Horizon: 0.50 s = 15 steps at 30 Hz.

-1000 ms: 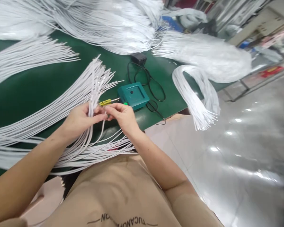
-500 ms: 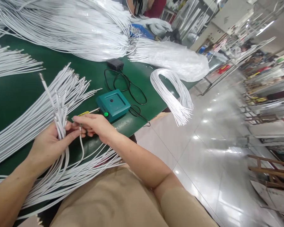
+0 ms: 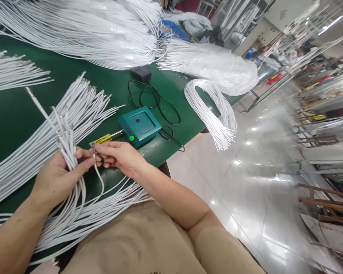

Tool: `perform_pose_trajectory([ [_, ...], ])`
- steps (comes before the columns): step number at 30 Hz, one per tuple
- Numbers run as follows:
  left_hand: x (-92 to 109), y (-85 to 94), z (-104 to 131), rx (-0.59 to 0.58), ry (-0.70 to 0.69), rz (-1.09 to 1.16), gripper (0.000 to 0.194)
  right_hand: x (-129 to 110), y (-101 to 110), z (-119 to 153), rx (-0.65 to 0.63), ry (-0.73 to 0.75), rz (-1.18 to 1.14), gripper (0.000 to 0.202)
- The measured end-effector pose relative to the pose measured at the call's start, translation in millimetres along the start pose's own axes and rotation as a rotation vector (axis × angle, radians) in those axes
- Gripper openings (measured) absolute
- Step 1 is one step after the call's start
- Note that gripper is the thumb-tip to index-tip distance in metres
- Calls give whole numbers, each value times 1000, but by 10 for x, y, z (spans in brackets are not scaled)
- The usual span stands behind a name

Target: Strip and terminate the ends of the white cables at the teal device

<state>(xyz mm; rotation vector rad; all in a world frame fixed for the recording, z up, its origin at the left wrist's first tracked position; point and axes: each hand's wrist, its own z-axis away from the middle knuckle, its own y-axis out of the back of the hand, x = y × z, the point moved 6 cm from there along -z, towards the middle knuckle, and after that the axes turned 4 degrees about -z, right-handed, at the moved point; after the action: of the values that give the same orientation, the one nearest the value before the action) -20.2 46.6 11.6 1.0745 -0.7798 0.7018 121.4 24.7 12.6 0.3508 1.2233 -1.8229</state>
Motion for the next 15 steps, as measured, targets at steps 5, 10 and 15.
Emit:
perform_pose_trajectory([
  [5, -70, 4, -45, 12, 42, 39, 30, -117, -19, 21, 99, 134, 170, 32],
  [10, -10, -61, -48, -2, -34, 336, 40, -161, 5, -23, 128, 179, 282, 19],
  [15, 103, -172, -86, -191, -106, 620, 49, -233, 16, -49, 203, 313, 550, 15],
])
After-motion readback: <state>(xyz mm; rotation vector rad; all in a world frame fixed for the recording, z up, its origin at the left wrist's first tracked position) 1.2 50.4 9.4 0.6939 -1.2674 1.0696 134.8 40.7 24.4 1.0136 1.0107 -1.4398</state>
